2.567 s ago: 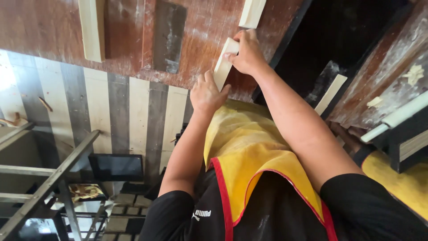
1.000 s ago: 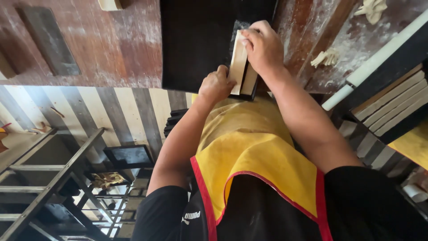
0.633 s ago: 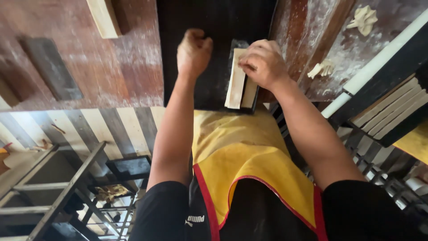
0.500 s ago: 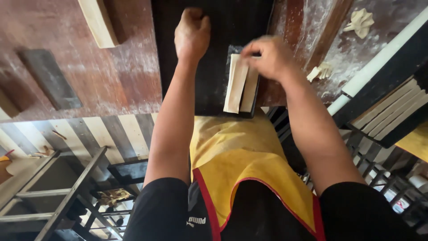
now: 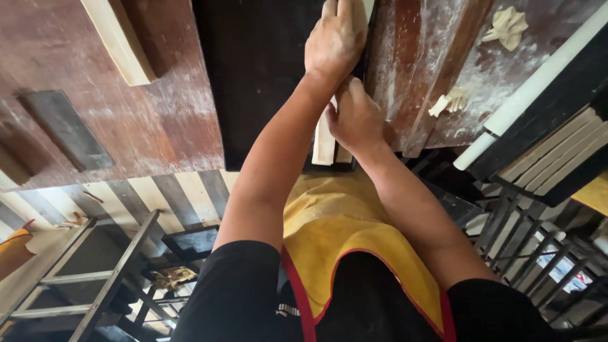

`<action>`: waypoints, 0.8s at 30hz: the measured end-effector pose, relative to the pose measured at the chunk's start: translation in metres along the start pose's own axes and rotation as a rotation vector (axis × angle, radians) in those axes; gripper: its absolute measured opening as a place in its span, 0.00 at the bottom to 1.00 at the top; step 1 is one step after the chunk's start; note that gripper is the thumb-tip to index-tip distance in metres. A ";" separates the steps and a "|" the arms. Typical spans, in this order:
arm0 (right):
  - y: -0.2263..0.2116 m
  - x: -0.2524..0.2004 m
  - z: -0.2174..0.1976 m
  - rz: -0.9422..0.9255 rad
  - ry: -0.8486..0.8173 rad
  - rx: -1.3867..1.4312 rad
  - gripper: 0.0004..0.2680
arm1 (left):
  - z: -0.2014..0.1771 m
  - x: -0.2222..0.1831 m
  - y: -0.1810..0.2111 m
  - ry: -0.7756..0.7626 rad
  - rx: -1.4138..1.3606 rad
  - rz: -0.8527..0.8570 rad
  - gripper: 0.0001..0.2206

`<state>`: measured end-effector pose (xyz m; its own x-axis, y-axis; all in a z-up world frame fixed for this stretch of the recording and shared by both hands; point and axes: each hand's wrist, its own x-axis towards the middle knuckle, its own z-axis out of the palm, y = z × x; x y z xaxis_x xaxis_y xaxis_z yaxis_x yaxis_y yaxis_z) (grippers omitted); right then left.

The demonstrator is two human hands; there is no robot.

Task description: The person picks up strips of dough from a floured wooden worktable and arranges them in rows inside black baking trays, pressing and aligning each piece. They fill one tray, set it on a stack, grab an empty tray, and continue placing dough strips.

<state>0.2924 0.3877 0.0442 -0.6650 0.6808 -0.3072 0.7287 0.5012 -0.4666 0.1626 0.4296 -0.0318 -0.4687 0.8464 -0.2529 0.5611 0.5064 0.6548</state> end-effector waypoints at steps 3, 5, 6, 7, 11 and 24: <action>-0.010 0.013 -0.004 -0.110 0.053 -0.035 0.15 | 0.028 -0.007 -0.022 0.190 -0.276 0.007 0.20; -0.012 0.031 -0.011 0.108 -0.305 -0.166 0.09 | 0.031 -0.010 -0.037 0.299 -0.422 -0.111 0.17; -0.008 0.030 -0.011 0.108 -0.302 -0.165 0.09 | 0.017 -0.013 -0.040 0.299 -0.421 -0.109 0.17; -0.003 0.029 -0.010 -0.018 -0.137 -0.077 0.09 | 0.003 -0.017 -0.043 0.314 -0.480 -0.199 0.18; 0.010 0.044 -0.011 -0.152 -0.248 -0.030 0.07 | -0.032 -0.025 -0.061 0.275 -0.516 -0.468 0.17; 0.007 0.017 0.006 -0.027 0.081 -0.050 0.10 | -0.018 -0.003 -0.026 0.184 0.083 -0.005 0.23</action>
<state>0.2854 0.3997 0.0311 -0.6707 0.7064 -0.2261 0.7192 0.5448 -0.4312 0.1369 0.4104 -0.0350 -0.5842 0.8031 -0.1167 0.6092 0.5290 0.5908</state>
